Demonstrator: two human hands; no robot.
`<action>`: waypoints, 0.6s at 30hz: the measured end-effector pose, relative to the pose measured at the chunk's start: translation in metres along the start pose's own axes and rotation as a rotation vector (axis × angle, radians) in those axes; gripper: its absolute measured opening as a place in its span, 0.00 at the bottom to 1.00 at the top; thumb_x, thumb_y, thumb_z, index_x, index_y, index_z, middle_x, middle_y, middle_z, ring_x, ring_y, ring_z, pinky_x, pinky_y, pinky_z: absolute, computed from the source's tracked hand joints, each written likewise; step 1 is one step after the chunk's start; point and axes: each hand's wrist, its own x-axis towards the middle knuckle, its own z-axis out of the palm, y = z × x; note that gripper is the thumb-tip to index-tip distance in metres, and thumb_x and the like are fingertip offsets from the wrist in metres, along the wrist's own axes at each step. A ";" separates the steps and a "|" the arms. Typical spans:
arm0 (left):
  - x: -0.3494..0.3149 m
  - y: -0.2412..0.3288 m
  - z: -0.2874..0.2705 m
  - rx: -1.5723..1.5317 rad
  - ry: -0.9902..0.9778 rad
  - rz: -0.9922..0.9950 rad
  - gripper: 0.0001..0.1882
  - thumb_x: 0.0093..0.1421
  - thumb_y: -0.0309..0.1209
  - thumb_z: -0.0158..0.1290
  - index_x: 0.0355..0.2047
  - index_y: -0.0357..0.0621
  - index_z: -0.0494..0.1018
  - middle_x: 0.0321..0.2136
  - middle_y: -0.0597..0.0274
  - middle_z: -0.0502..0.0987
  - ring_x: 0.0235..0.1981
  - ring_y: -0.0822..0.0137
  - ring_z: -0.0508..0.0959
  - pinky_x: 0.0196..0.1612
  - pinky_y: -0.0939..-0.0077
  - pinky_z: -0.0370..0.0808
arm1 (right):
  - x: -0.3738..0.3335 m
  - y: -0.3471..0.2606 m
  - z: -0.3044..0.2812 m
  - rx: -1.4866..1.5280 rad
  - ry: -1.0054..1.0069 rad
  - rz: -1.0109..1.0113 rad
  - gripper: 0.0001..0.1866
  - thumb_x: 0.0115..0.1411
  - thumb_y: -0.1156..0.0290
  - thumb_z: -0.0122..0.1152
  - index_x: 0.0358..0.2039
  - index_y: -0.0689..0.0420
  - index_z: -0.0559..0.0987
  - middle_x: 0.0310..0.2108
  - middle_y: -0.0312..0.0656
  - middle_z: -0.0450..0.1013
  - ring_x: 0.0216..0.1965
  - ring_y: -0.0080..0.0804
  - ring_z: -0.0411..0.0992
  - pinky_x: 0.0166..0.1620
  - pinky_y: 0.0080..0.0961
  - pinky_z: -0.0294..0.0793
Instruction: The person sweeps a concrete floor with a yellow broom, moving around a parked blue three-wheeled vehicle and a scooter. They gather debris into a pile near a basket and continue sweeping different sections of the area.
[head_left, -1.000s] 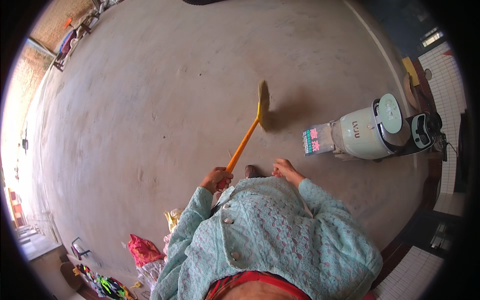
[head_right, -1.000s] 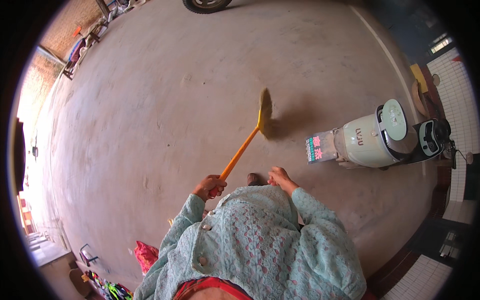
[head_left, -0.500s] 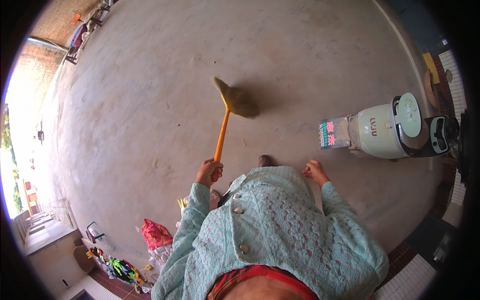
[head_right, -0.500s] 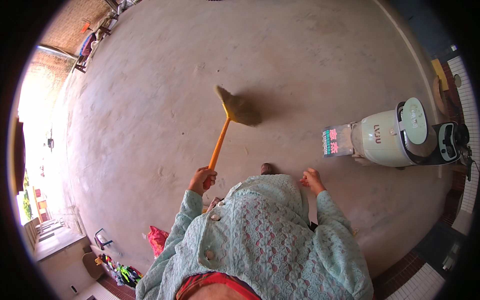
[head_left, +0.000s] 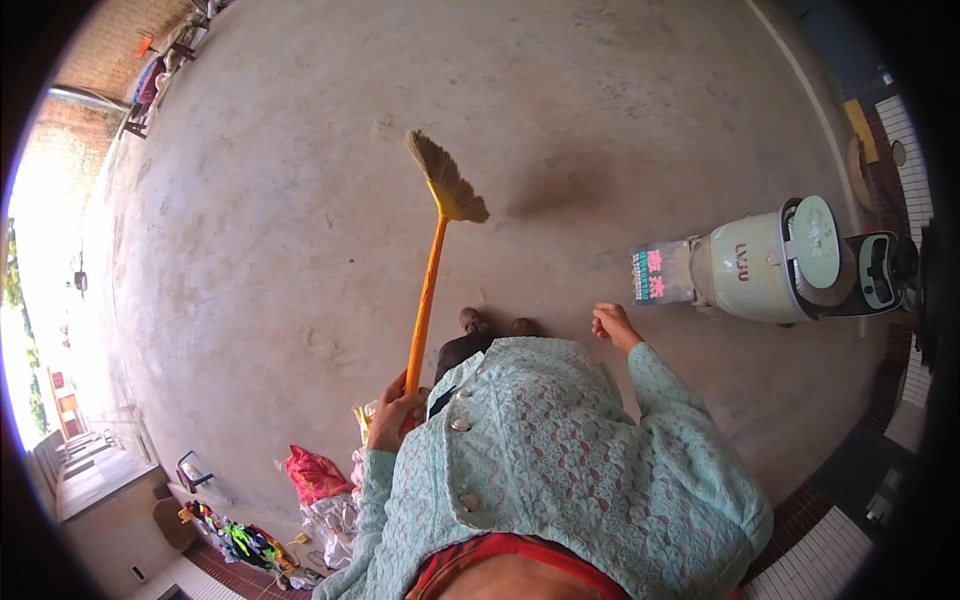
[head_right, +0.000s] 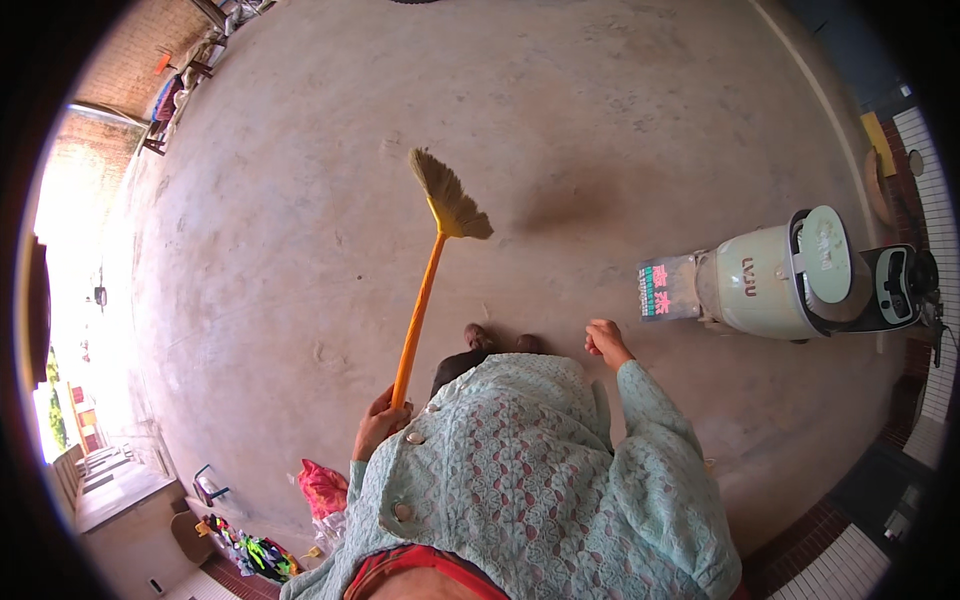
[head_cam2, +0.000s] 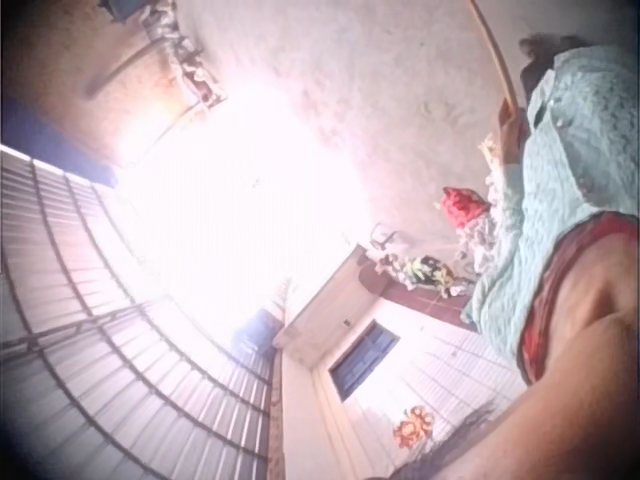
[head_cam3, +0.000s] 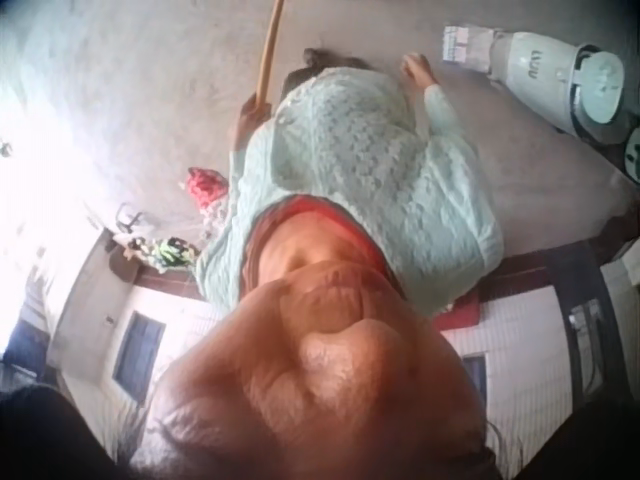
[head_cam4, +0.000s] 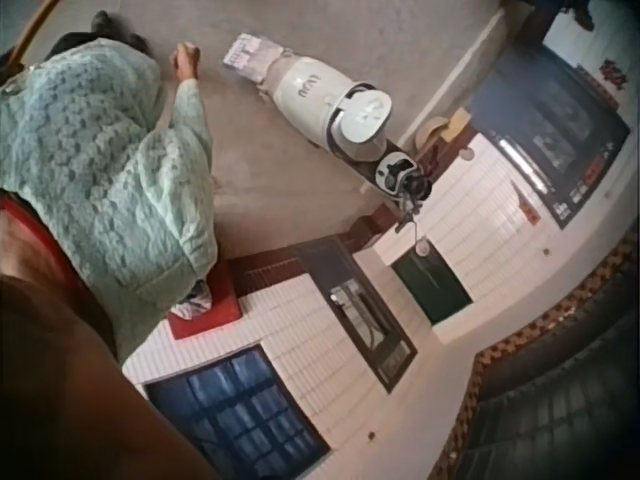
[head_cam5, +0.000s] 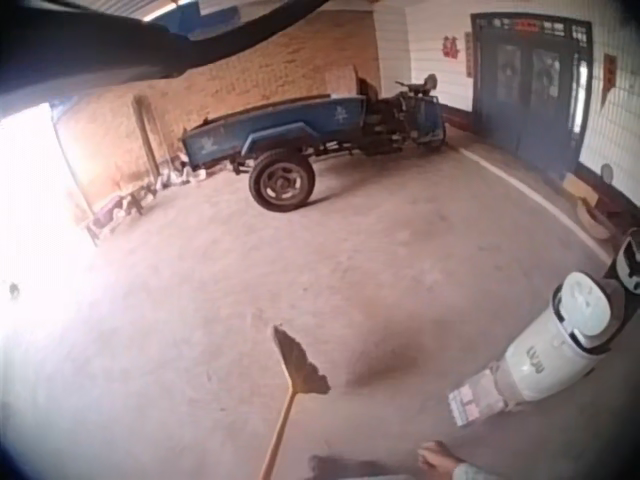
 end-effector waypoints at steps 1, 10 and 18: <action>0.003 0.003 0.001 0.028 0.003 0.002 0.24 0.44 0.17 0.41 0.45 0.39 0.58 0.15 0.68 0.60 0.12 0.79 0.60 0.13 0.90 0.58 | 0.001 -0.013 0.004 -0.016 0.010 -0.025 0.14 0.51 0.67 0.46 0.38 0.61 0.69 0.16 0.34 0.64 0.15 0.18 0.64 0.15 0.13 0.63; 0.087 0.025 -0.002 0.199 -0.188 -0.025 0.28 0.45 0.18 0.43 0.50 0.41 0.54 0.17 0.70 0.61 0.11 0.82 0.57 0.10 0.89 0.55 | -0.020 -0.071 -0.006 -0.248 0.124 -0.165 0.17 0.53 0.67 0.46 0.43 0.61 0.67 0.16 0.33 0.64 0.13 0.15 0.60 0.14 0.11 0.59; 0.180 0.072 0.066 0.407 -0.442 -0.145 0.25 0.46 0.21 0.44 0.48 0.38 0.56 0.11 0.68 0.61 0.08 0.78 0.60 0.08 0.87 0.57 | -0.041 -0.030 -0.037 -0.197 0.355 -0.223 0.11 0.53 0.70 0.46 0.34 0.61 0.72 0.13 0.33 0.62 0.10 0.16 0.57 0.13 0.14 0.57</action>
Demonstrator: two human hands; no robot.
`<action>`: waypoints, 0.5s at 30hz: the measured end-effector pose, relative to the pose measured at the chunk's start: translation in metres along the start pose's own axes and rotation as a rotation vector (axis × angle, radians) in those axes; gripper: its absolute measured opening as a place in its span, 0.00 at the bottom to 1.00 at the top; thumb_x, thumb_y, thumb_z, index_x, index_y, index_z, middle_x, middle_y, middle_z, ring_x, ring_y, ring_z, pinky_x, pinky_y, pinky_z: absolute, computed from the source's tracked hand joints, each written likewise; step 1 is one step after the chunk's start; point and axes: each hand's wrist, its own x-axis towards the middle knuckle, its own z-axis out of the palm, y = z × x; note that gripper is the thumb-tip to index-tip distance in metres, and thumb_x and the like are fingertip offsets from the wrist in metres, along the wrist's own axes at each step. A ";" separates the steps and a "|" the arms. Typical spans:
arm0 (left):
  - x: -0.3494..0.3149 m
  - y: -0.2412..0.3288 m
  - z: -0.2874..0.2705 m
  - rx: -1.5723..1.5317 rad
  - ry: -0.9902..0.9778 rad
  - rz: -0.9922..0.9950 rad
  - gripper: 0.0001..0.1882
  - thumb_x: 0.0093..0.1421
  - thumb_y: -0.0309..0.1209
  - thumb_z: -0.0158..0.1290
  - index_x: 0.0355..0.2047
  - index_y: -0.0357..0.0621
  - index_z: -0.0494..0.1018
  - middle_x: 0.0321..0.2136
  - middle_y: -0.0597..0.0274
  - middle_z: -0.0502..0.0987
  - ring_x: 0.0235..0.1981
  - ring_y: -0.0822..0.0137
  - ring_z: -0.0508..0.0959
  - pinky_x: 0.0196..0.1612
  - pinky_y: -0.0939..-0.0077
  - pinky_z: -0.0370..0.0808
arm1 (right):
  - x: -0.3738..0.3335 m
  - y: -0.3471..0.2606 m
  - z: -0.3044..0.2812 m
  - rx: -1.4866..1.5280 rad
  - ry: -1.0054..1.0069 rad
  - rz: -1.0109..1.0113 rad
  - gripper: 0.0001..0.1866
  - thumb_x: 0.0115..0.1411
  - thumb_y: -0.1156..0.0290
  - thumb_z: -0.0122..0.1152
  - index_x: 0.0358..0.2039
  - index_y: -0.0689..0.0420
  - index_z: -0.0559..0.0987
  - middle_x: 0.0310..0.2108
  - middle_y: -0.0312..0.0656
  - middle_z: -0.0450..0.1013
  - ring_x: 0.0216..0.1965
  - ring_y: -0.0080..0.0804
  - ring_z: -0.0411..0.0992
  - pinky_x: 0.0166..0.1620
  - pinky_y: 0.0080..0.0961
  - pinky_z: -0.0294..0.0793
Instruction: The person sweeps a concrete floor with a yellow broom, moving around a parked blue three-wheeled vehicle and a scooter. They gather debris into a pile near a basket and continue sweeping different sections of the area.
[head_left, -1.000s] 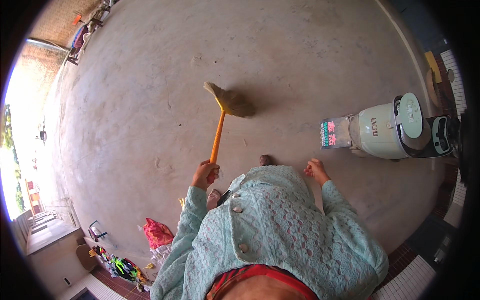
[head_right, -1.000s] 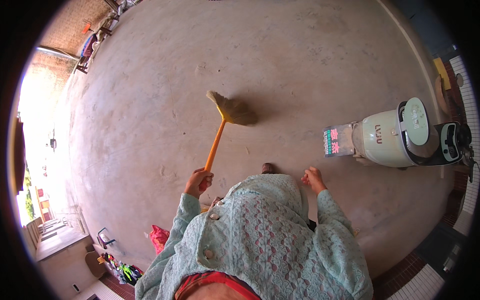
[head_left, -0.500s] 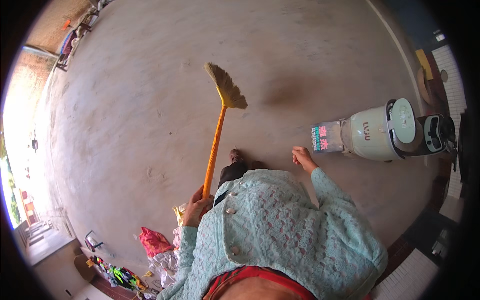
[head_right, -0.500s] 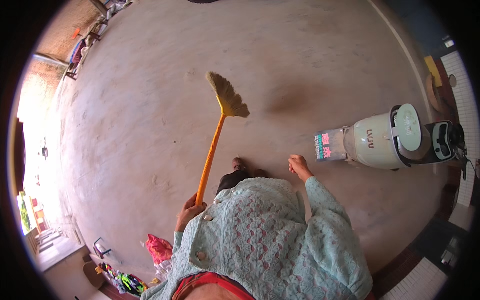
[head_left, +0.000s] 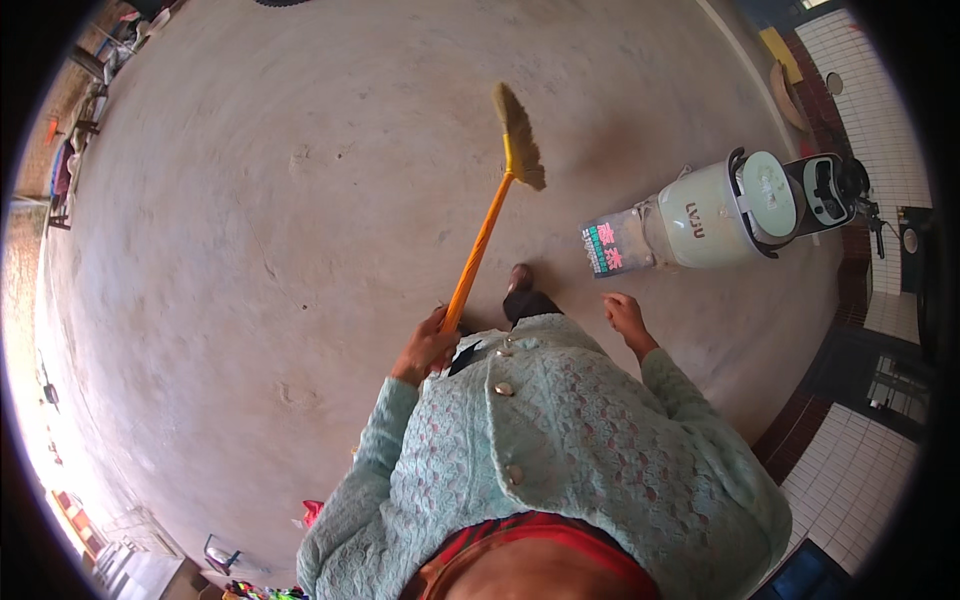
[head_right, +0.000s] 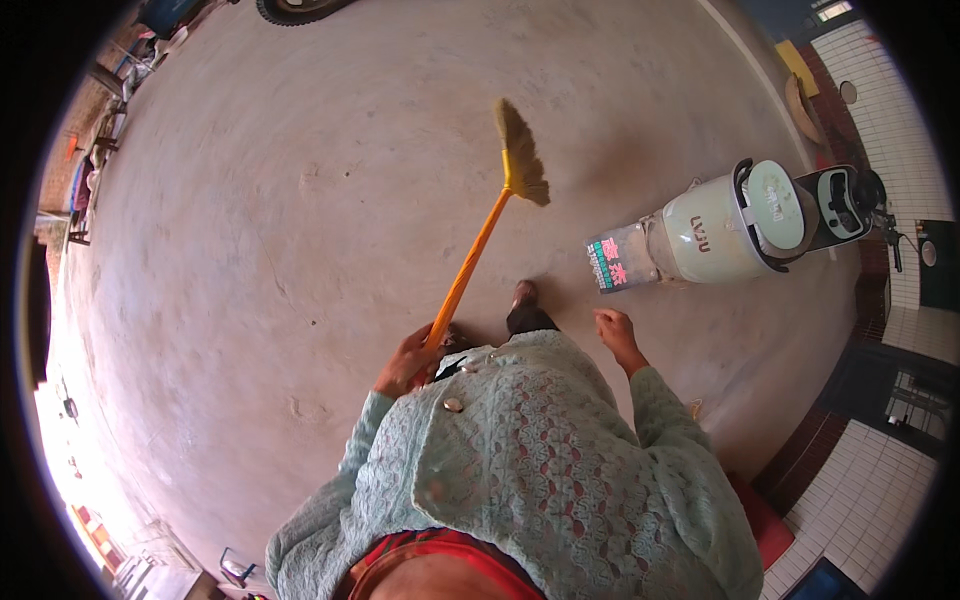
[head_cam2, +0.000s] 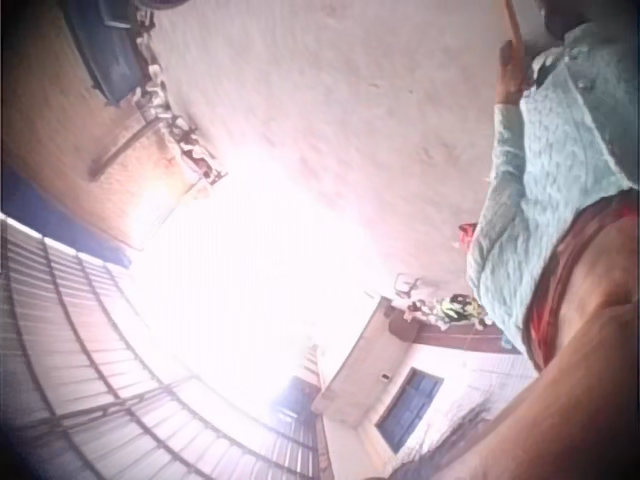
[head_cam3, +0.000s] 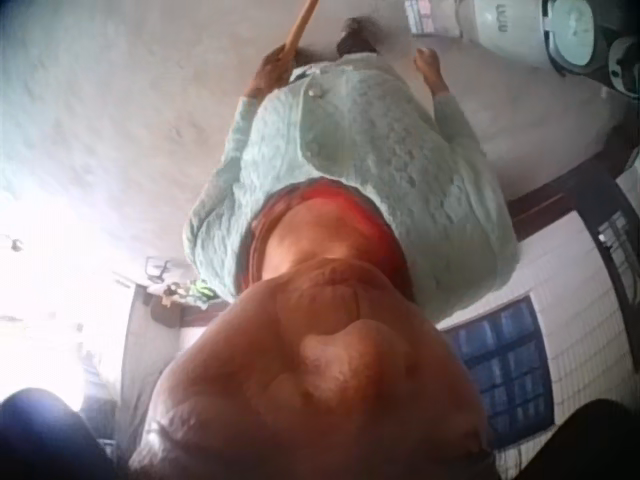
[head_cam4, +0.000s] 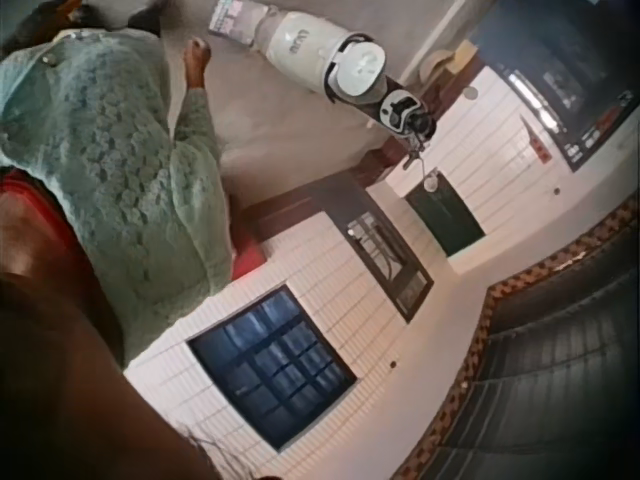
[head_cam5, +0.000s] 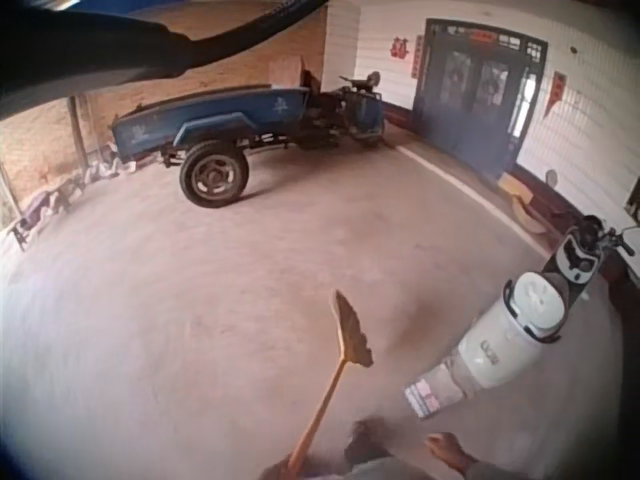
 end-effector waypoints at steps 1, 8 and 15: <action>0.015 0.008 0.002 0.053 -0.020 -0.018 0.25 0.46 0.22 0.44 0.48 0.37 0.57 0.11 0.68 0.61 0.08 0.78 0.60 0.08 0.86 0.58 | 0.000 0.003 -0.002 0.003 0.015 -0.014 0.11 0.52 0.71 0.46 0.34 0.61 0.72 0.12 0.33 0.62 0.10 0.17 0.57 0.12 0.14 0.57; 0.105 0.026 0.030 0.019 0.051 -0.100 0.22 0.46 0.21 0.44 0.45 0.37 0.59 0.11 0.67 0.62 0.08 0.77 0.61 0.09 0.85 0.60 | 0.041 0.002 -0.015 0.070 -0.056 -0.008 0.14 0.48 0.73 0.47 0.37 0.61 0.72 0.15 0.34 0.65 0.12 0.18 0.60 0.14 0.14 0.59; 0.086 0.031 0.030 -0.243 0.322 -0.168 0.13 0.46 0.20 0.43 0.35 0.38 0.62 0.15 0.65 0.63 0.11 0.77 0.63 0.10 0.84 0.60 | 0.097 -0.001 -0.079 0.384 -0.010 0.141 0.13 0.50 0.72 0.48 0.37 0.60 0.71 0.13 0.34 0.63 0.12 0.18 0.60 0.14 0.15 0.59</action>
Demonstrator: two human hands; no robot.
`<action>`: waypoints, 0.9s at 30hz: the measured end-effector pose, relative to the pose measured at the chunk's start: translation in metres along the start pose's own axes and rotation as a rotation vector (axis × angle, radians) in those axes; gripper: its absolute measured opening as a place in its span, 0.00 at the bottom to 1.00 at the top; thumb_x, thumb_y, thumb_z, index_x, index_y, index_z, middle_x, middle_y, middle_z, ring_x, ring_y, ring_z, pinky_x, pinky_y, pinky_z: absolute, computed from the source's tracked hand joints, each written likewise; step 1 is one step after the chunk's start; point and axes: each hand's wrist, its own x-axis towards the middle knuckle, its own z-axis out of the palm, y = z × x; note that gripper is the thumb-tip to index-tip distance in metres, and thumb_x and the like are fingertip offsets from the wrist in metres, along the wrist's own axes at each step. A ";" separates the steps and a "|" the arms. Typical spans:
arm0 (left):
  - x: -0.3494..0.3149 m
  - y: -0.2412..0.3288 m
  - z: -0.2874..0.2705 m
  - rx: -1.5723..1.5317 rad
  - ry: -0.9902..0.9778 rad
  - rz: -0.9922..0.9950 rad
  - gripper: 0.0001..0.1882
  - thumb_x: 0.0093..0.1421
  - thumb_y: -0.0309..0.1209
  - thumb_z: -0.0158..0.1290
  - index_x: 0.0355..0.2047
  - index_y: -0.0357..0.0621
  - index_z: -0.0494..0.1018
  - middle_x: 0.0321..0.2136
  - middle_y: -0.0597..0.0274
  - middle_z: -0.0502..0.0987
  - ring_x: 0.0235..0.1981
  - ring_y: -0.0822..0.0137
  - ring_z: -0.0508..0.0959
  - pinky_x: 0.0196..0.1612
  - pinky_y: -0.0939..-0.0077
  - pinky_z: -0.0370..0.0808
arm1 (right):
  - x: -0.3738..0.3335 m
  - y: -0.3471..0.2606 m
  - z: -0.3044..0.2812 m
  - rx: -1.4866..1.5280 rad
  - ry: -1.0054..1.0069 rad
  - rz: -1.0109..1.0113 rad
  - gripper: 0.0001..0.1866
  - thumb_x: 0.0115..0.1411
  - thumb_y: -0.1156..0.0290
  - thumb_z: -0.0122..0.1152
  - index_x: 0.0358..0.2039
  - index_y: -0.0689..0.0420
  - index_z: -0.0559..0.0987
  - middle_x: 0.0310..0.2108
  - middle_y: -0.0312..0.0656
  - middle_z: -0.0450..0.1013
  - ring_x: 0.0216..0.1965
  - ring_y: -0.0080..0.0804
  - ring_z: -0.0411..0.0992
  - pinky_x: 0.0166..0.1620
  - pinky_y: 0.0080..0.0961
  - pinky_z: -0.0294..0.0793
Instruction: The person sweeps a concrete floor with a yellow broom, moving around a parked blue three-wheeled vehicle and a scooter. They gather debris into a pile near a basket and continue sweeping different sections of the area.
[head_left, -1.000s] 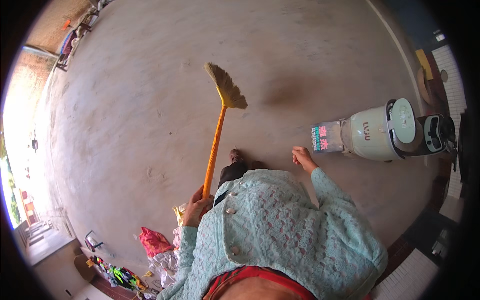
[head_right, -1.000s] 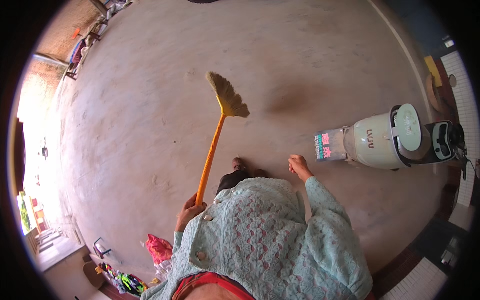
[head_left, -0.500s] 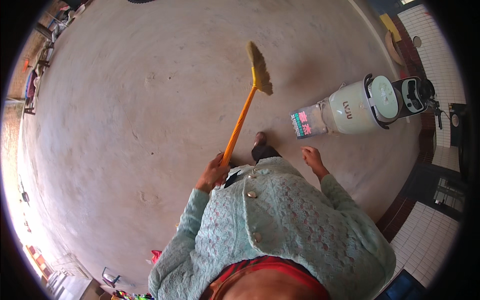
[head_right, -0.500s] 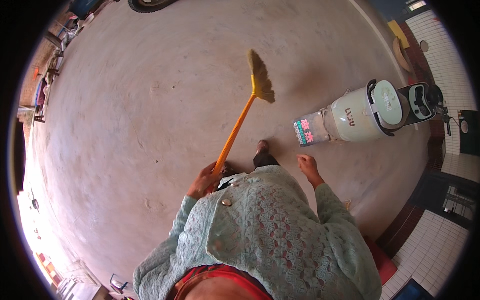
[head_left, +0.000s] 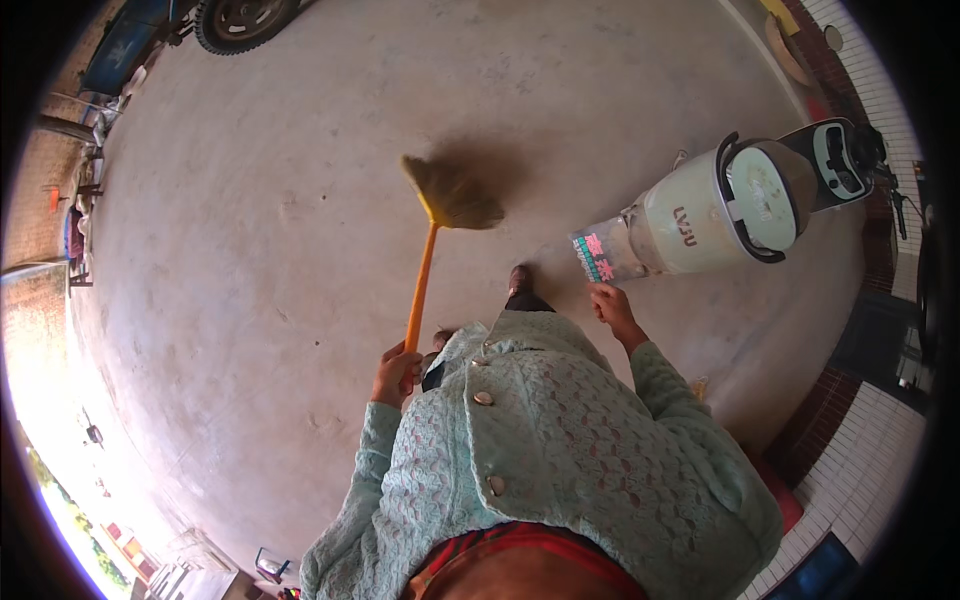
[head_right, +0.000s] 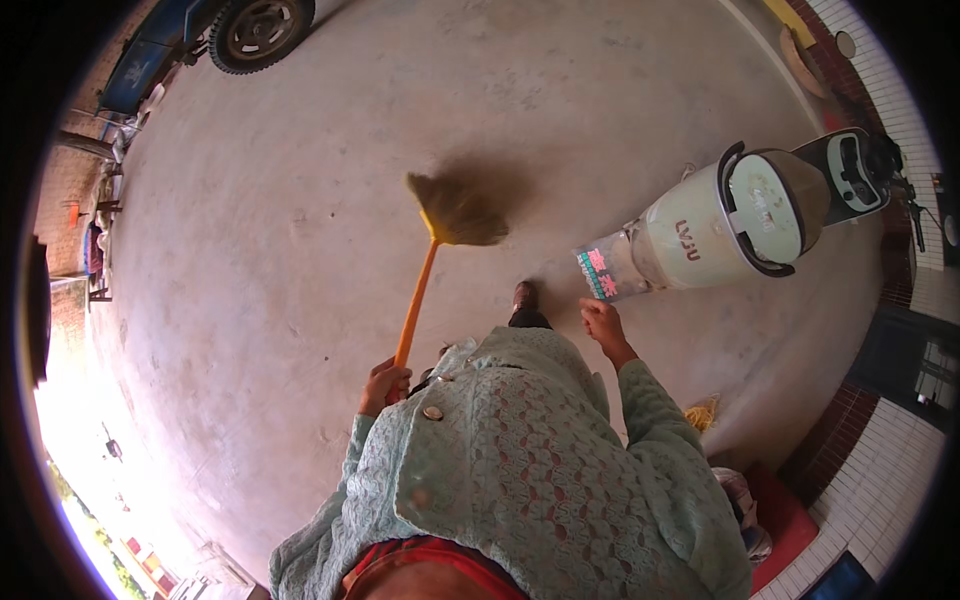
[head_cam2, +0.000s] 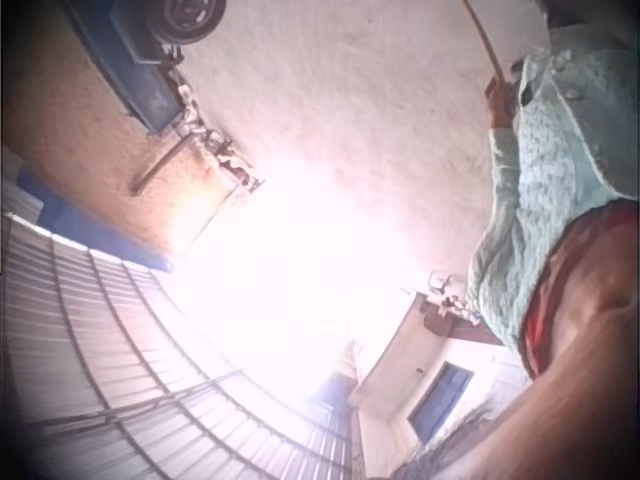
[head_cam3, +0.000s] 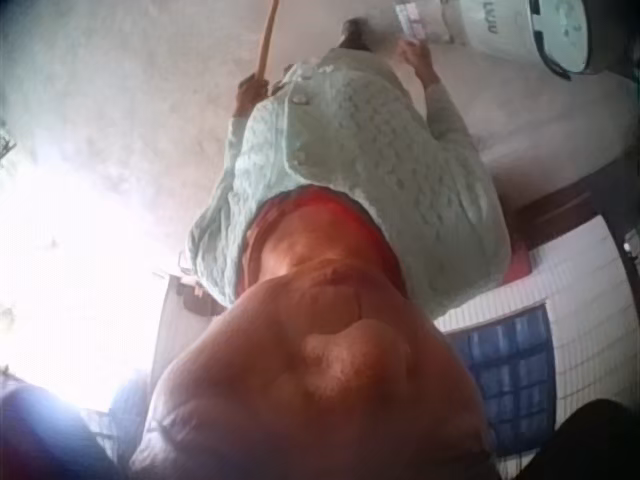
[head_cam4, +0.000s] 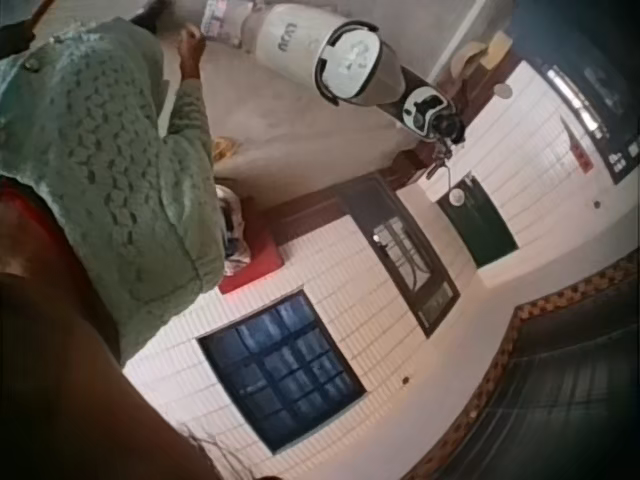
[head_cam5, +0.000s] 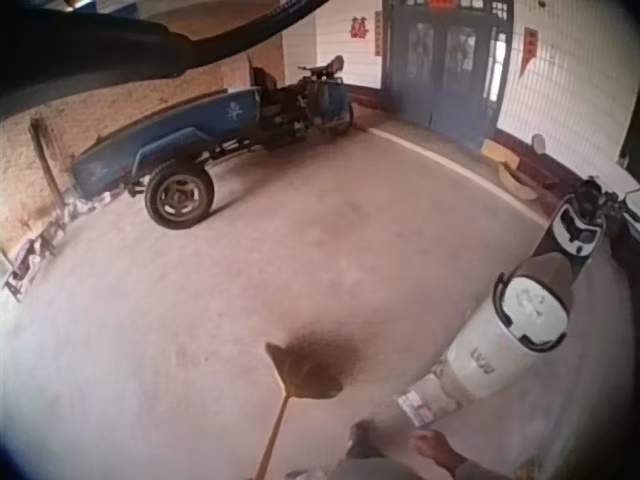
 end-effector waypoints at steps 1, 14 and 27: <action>-0.009 0.005 0.004 -0.010 0.046 0.008 0.12 0.46 0.20 0.43 0.34 0.38 0.62 0.16 0.65 0.63 0.11 0.77 0.63 0.10 0.85 0.60 | 0.003 0.004 -0.006 -0.015 -0.013 0.034 0.13 0.50 0.71 0.48 0.37 0.60 0.71 0.14 0.34 0.63 0.12 0.18 0.60 0.14 0.15 0.58; -0.090 0.049 0.084 -0.028 0.097 0.210 0.19 0.48 0.22 0.43 0.43 0.39 0.59 0.17 0.68 0.62 0.13 0.80 0.62 0.12 0.89 0.61 | 0.046 0.012 -0.054 -0.047 -0.121 0.188 0.14 0.51 0.68 0.49 0.38 0.60 0.71 0.15 0.35 0.64 0.12 0.18 0.59 0.13 0.16 0.56; 0.011 0.141 0.183 -0.013 -0.281 0.129 0.29 0.45 0.19 0.46 0.50 0.36 0.54 0.18 0.68 0.61 0.14 0.79 0.60 0.16 0.90 0.58 | 0.167 -0.123 -0.037 -0.135 -0.229 -0.219 0.11 0.52 0.69 0.48 0.34 0.62 0.71 0.18 0.33 0.65 0.17 0.16 0.62 0.19 0.14 0.61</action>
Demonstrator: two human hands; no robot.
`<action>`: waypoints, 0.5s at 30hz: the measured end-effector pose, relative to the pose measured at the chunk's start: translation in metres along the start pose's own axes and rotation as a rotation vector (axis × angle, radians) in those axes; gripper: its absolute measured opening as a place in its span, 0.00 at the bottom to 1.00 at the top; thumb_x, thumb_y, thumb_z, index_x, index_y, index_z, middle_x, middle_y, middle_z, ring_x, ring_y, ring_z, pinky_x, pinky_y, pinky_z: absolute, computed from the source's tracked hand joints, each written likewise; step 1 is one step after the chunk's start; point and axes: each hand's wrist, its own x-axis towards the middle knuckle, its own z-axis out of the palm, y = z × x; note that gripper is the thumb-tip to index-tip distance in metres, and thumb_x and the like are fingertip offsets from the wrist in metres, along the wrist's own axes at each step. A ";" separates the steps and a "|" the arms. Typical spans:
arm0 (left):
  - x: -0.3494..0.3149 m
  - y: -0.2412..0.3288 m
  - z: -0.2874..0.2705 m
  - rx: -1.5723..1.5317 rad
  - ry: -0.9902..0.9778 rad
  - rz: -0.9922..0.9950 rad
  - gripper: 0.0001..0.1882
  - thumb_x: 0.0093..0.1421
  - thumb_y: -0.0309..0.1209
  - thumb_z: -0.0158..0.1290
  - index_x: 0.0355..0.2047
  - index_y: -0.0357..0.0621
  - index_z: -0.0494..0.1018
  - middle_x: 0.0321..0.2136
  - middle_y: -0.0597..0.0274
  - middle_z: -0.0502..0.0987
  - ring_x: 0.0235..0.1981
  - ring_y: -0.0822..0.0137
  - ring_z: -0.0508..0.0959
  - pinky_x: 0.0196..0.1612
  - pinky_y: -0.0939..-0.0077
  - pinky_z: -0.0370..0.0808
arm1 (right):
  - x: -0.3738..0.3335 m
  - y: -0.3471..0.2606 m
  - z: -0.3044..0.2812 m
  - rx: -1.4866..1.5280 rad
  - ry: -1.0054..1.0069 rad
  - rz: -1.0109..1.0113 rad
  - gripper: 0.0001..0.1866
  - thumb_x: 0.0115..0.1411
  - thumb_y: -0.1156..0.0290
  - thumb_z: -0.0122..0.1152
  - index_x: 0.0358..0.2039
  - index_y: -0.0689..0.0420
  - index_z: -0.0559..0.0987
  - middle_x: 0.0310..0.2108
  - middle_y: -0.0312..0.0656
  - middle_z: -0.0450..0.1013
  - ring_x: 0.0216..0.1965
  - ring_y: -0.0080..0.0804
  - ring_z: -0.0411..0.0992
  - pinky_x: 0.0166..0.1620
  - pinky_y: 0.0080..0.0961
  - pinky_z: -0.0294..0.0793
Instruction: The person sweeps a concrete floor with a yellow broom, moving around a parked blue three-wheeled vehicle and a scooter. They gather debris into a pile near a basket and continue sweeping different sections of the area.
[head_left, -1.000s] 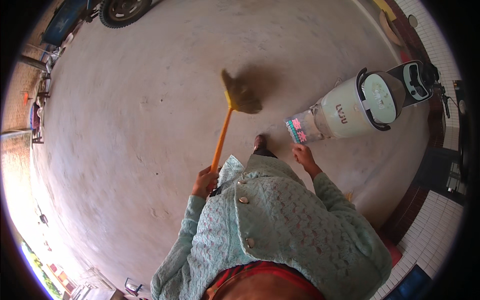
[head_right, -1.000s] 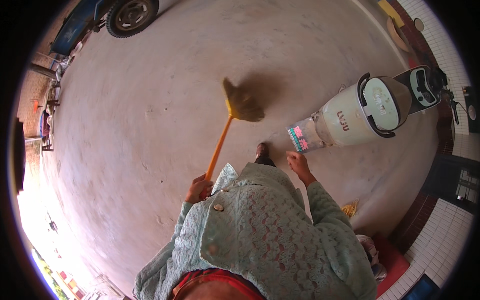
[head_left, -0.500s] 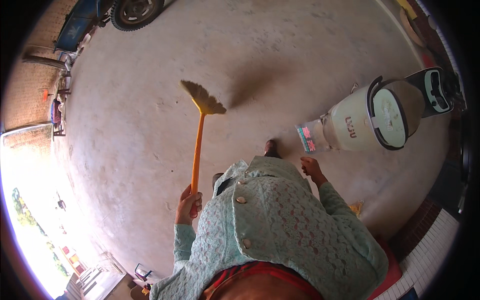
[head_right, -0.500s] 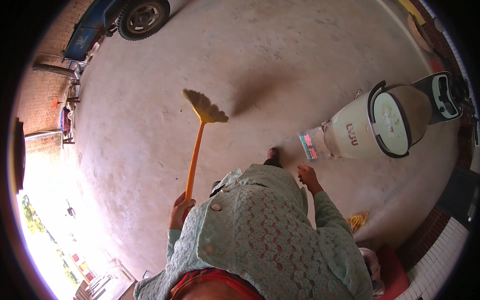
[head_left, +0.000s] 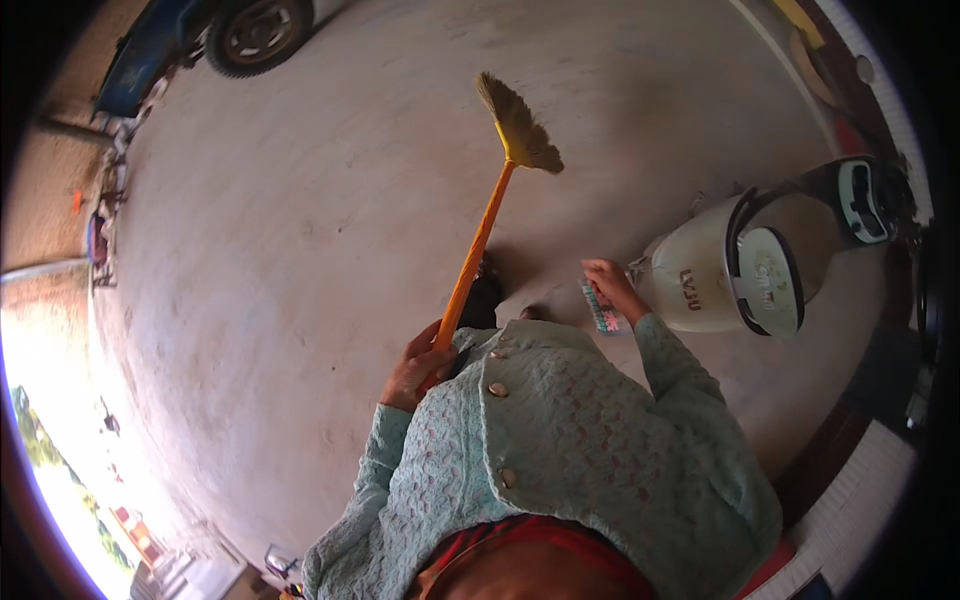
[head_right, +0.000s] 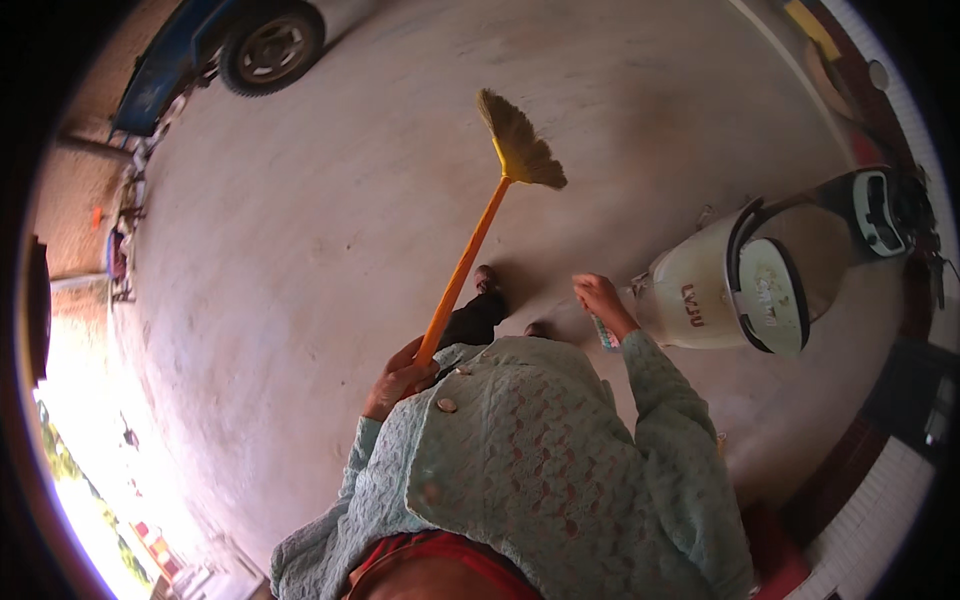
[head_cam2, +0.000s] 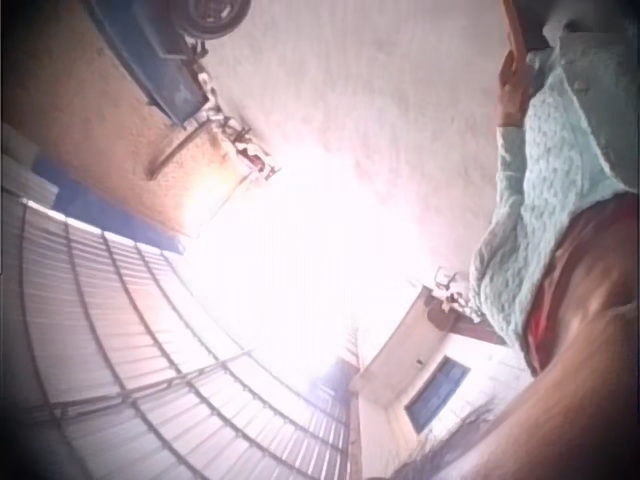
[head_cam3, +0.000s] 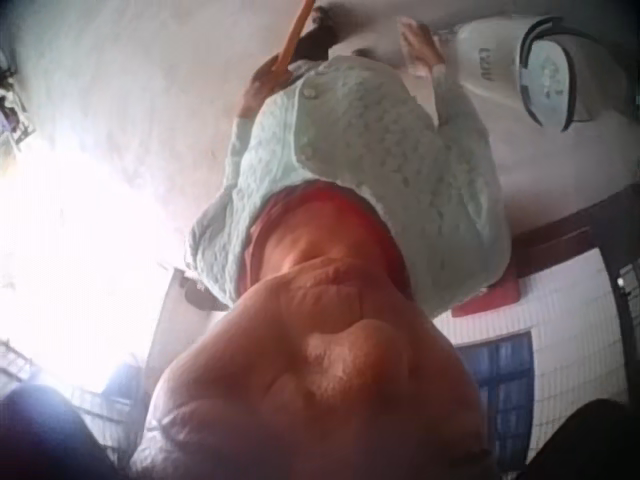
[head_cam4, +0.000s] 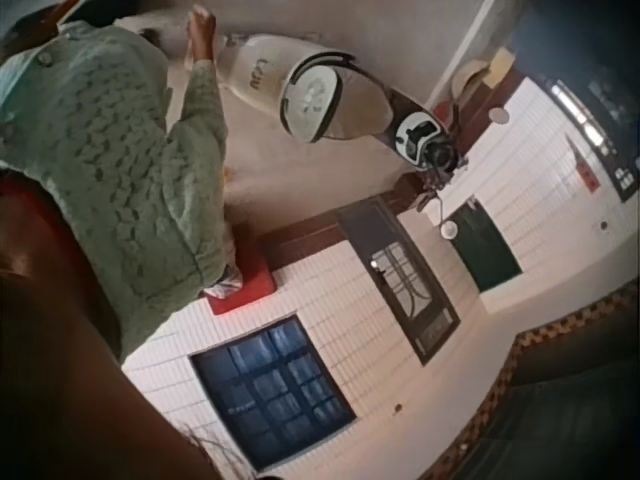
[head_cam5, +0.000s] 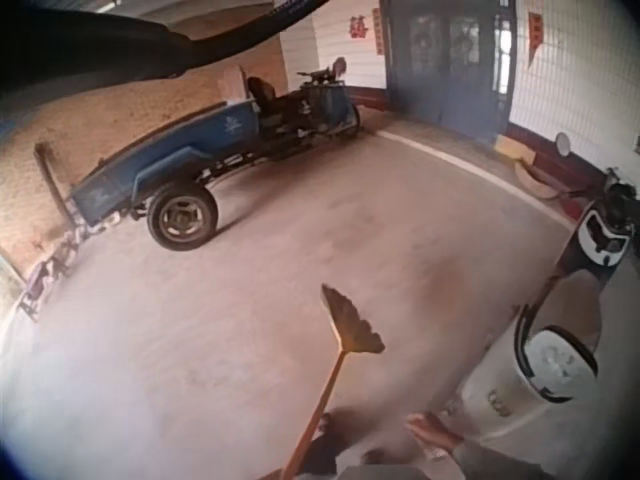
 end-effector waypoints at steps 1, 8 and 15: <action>0.017 0.007 0.001 -0.003 -0.047 -0.017 0.29 0.45 0.18 0.46 0.50 0.37 0.54 0.18 0.68 0.61 0.14 0.79 0.60 0.17 0.90 0.59 | 0.009 -0.016 -0.002 -0.007 0.005 -0.012 0.11 0.53 0.69 0.48 0.34 0.62 0.71 0.18 0.33 0.65 0.17 0.16 0.62 0.19 0.14 0.62; 0.127 0.067 0.022 0.232 -0.309 -0.078 0.26 0.47 0.23 0.48 0.47 0.38 0.55 0.17 0.69 0.62 0.14 0.79 0.62 0.16 0.88 0.60 | 0.036 -0.129 0.017 0.391 0.008 0.352 0.14 0.51 0.60 0.52 0.32 0.56 0.70 0.22 0.34 0.68 0.22 0.19 0.66 0.25 0.14 0.64; 0.203 0.117 0.098 0.512 -0.325 -0.150 0.20 0.47 0.23 0.45 0.42 0.38 0.56 0.13 0.66 0.61 0.08 0.77 0.60 0.10 0.86 0.61 | 0.080 -0.187 0.068 0.903 -0.062 0.168 0.16 0.48 0.60 0.56 0.30 0.59 0.68 0.24 0.37 0.68 0.24 0.21 0.66 0.26 0.19 0.66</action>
